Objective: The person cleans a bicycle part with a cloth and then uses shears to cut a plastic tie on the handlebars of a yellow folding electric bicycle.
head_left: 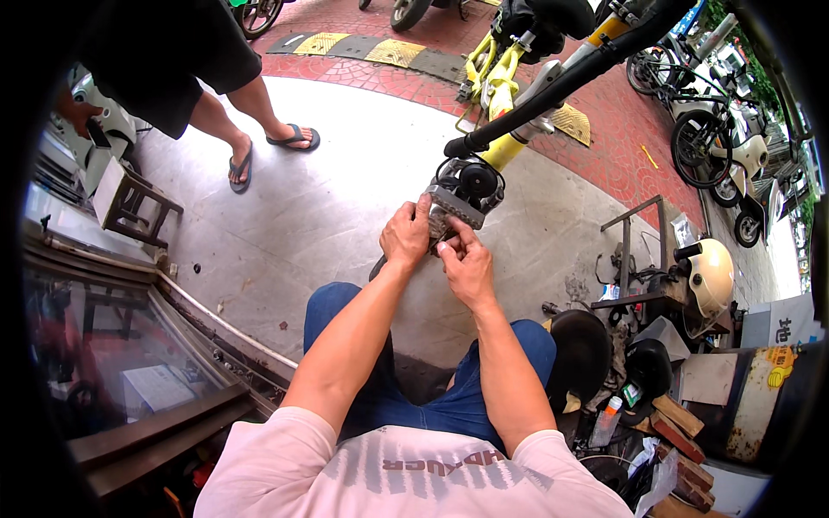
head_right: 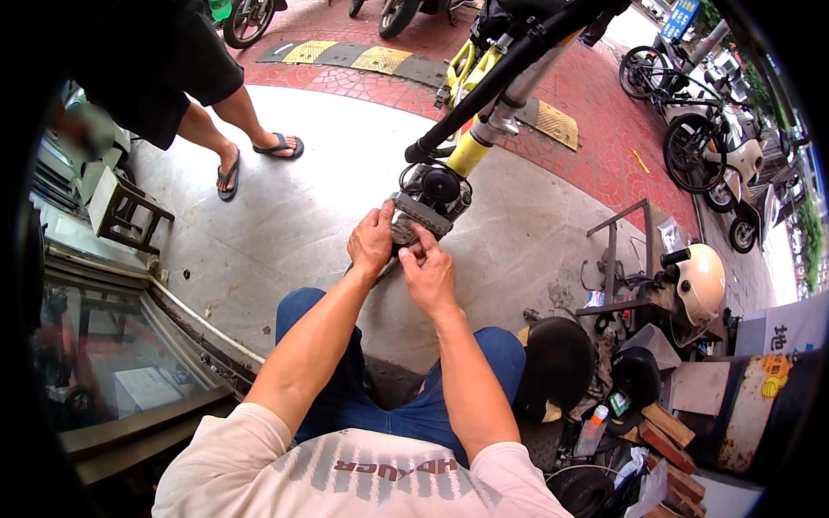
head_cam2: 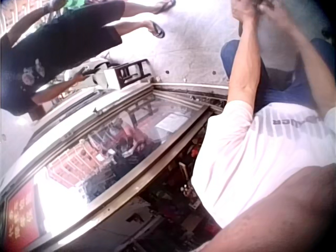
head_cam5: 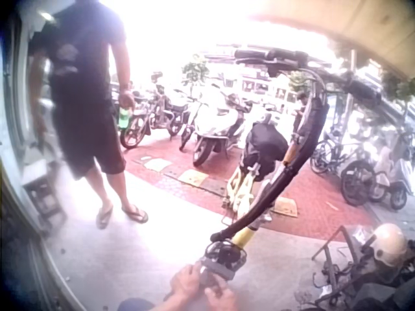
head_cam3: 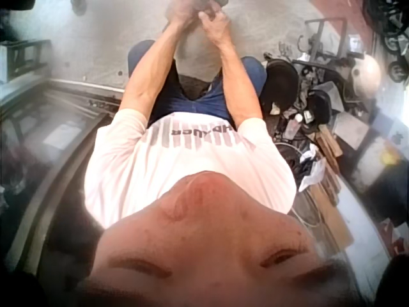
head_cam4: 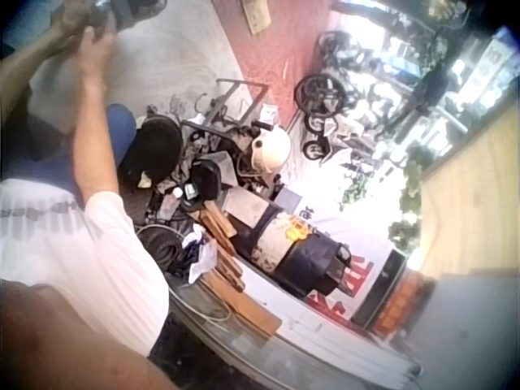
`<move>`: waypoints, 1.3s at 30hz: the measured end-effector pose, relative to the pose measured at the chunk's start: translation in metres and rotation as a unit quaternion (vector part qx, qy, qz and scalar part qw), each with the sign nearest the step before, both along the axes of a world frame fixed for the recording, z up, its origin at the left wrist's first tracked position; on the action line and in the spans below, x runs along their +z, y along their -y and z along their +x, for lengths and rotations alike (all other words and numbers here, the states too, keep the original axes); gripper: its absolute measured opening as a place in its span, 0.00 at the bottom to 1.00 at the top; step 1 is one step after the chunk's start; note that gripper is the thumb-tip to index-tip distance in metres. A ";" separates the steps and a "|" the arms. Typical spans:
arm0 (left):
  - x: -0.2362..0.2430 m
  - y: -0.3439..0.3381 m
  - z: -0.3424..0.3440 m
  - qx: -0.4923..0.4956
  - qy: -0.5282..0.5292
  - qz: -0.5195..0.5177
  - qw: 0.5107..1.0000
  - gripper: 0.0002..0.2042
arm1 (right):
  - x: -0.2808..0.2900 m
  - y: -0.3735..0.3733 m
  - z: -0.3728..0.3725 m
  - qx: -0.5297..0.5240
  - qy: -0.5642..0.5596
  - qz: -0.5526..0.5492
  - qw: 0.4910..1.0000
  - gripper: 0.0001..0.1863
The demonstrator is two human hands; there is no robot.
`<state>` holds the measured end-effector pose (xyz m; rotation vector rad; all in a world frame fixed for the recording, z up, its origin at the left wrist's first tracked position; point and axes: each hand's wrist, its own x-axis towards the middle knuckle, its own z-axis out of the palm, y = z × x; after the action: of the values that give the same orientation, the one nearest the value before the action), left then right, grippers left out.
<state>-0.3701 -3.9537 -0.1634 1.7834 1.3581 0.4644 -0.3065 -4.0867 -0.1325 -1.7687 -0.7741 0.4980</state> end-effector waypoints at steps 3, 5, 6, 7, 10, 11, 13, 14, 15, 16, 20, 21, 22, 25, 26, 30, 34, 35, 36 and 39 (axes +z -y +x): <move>0.005 0.006 0.001 -0.017 -0.006 -0.016 1.000 0.35 | 0.014 0.000 -0.001 -0.022 0.032 0.047 0.998 0.26; -0.001 0.013 0.000 -0.018 0.012 0.010 1.000 0.34 | 0.020 -0.002 0.004 -0.092 0.056 0.022 0.994 0.28; 0.000 0.018 0.001 -0.019 0.023 0.022 0.999 0.33 | 0.014 -0.001 0.013 -0.131 0.086 0.020 0.987 0.28; 0.001 0.025 -0.001 -0.028 0.037 0.011 0.999 0.31 | 0.002 0.002 0.026 -0.169 0.115 0.017 0.979 0.28; -0.005 0.040 -0.003 -0.072 0.080 -0.006 0.994 0.29 | -0.003 0.004 0.044 -0.226 0.137 -0.003 0.964 0.23; -0.002 0.045 -0.004 -0.085 0.091 -0.011 0.992 0.28 | -0.007 0.005 0.051 -0.236 0.136 0.005 0.962 0.21; 0.001 0.052 -0.006 -0.113 0.104 0.003 0.988 0.23 | -0.018 0.004 0.069 -0.268 0.109 0.017 0.957 0.14; -0.002 0.060 -0.006 -0.114 0.123 0.046 0.985 0.22 | -0.029 0.007 0.081 -0.263 0.068 0.030 0.962 0.14; 0.013 0.064 -0.006 -0.136 0.128 0.072 0.980 0.22 | -0.037 0.009 0.095 -0.262 0.029 0.043 0.964 0.13; 0.015 0.068 -0.005 -0.160 0.131 0.155 0.966 0.21 | -0.047 0.010 0.107 -0.260 -0.010 0.057 0.964 0.13; 0.027 0.072 0.005 -0.243 0.105 0.067 0.962 0.26 | -0.065 0.008 0.134 -0.214 -0.056 0.106 0.970 0.11; 0.029 0.071 0.009 -0.254 0.102 0.011 0.962 0.28 | -0.063 0.007 0.136 -0.201 -0.085 0.110 0.970 0.12; 0.031 0.070 0.014 -0.256 0.101 -0.008 0.961 0.30 | -0.062 0.008 0.139 -0.189 -0.115 0.114 0.969 0.13; 0.031 0.060 0.026 -0.271 0.090 -0.053 0.957 0.39 | -0.050 0.005 0.138 -0.177 -0.156 0.099 0.967 0.18; 0.034 0.055 0.028 -0.280 0.083 -0.061 0.954 0.39 | -0.050 0.006 0.138 -0.179 -0.162 0.090 0.966 0.20; 0.036 0.046 0.033 -0.317 0.073 -0.077 0.943 0.40 | -0.047 0.013 0.138 -0.145 -0.246 0.118 0.951 0.26; 0.050 0.040 0.032 -0.337 0.081 -0.055 0.936 0.39 | -0.043 0.011 0.142 -0.101 -0.329 0.140 0.928 0.25; 0.054 0.043 0.031 -0.346 0.082 -0.045 0.933 0.39 | -0.044 0.014 0.141 -0.098 -0.341 0.141 0.924 0.24; 0.051 0.045 0.032 -0.351 0.081 -0.035 0.932 0.39 | -0.045 0.015 0.141 -0.093 -0.347 0.148 0.921 0.24; 0.043 0.048 0.036 -0.342 0.080 0.021 0.936 0.36 | -0.046 0.012 0.145 -0.077 -0.358 0.164 0.916 0.23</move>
<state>-0.3338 -4.0021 -0.1205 2.0567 0.5505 0.2429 -0.1612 -4.0987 -0.1784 -1.1861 -0.1787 0.7929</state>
